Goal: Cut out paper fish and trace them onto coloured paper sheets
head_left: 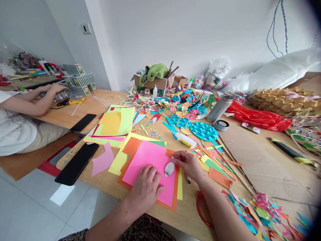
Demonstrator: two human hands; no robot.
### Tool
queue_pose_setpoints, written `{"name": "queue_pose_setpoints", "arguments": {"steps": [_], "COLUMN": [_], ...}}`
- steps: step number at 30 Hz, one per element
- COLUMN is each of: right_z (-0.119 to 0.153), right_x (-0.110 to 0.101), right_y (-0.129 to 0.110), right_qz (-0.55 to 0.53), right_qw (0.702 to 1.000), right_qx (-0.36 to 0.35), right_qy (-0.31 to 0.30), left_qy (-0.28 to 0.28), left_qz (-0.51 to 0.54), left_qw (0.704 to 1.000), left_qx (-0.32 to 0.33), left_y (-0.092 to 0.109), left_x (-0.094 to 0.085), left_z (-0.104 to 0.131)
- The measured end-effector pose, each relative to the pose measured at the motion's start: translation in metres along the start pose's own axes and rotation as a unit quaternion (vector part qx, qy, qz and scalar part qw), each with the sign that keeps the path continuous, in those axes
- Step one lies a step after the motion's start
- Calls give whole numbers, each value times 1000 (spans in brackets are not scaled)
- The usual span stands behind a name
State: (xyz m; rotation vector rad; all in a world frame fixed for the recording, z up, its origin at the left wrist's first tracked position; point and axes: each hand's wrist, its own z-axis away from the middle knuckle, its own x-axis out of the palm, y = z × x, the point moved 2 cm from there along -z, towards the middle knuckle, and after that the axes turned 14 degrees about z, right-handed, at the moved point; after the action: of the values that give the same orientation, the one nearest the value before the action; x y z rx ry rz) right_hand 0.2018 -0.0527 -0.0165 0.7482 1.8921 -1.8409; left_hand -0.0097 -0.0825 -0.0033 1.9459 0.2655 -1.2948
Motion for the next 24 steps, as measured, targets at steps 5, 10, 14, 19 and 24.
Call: {"name": "queue_pose_setpoints", "arguments": {"steps": [5,10,14,19,24], "right_z": [2,4,4,4,5], "right_x": [2,4,4,2,0], "right_y": [-1,-3,-5,-4,-3], "right_qz": [74,133,166,189,196], "right_qw": [997,989,982,977,976], "right_qx": [-27,-67,-87,-97,-86], "right_qy": [15,19,14,23,31], "left_qy": [1,-4,-2,0,1], "left_qz": [-14,-31,-40,-39,-41], "left_qw": [1000,999,999,999,999], "left_qx": [-4,-17,-21,-15,-15], "left_y": [3,7,10,9,9], "left_x": [3,6,9,11,10], "left_z": [1,-1,-1,-1,-1]}}
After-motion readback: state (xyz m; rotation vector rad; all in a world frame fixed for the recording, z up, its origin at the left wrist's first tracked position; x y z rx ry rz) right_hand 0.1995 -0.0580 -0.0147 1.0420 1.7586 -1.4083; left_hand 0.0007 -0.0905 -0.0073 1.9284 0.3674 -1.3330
